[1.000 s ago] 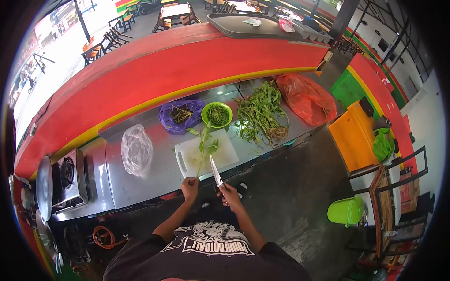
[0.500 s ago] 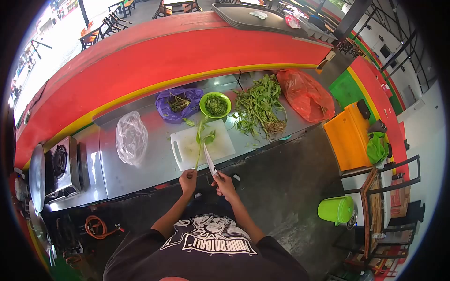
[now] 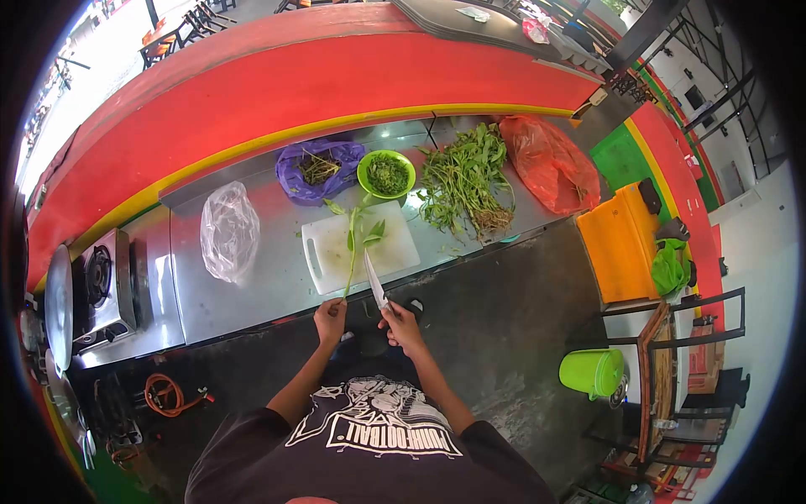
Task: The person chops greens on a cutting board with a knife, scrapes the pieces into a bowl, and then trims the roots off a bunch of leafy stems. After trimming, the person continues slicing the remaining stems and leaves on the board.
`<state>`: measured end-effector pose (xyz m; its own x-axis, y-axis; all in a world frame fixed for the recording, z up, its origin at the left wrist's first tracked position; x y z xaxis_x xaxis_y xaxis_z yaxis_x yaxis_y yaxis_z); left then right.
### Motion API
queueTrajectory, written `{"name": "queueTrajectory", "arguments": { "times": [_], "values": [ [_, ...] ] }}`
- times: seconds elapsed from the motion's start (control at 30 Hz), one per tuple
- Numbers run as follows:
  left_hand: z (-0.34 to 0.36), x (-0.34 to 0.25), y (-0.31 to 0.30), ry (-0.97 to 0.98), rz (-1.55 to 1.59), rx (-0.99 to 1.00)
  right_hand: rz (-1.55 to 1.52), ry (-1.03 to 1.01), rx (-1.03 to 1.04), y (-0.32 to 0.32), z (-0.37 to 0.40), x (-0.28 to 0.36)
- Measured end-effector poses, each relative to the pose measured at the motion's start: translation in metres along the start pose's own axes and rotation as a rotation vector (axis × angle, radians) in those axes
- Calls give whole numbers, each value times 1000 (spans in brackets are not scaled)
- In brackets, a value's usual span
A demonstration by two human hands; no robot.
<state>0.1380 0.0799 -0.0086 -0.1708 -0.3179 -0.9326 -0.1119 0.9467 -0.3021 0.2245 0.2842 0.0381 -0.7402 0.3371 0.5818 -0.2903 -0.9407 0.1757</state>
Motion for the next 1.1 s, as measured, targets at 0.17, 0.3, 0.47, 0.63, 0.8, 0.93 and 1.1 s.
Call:
{"name": "queueTrajectory", "arguments": {
  "times": [0.17,0.3,0.47,0.63,0.8,0.93,1.1],
  "values": [
    [5,-2,-3,-20,9,22,-5,5,2,4,5,-4],
    [3,-9,-6,57,-11,22,-10,6,18,8,2,-6],
    [1,-6,-7,30,-49,26,11,33,17,13,0,-1],
    [0,1,-9,26,-72,16,11,23,26,16,-7,6],
    [-5,-5,-8,58,-102,43,73,13,-36,10,1,17],
    [-11,-16,-8,50,-86,31,99,-21,-85,4,15,26],
    [-17,-19,-2,46,-104,59,49,17,-4,6,16,25]
  ]
}}
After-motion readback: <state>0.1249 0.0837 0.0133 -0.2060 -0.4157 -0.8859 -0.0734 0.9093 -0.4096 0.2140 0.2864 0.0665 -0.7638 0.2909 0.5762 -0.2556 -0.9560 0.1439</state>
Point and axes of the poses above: each hand's wrist, its own z-axis away from the middle knuckle, its own y-axis out of the palm, x = y × z, the point moved 9 cm from there along -z, towards the middle knuckle, and after that the axes turned 14 degrees about y, right-handed, at the moved point
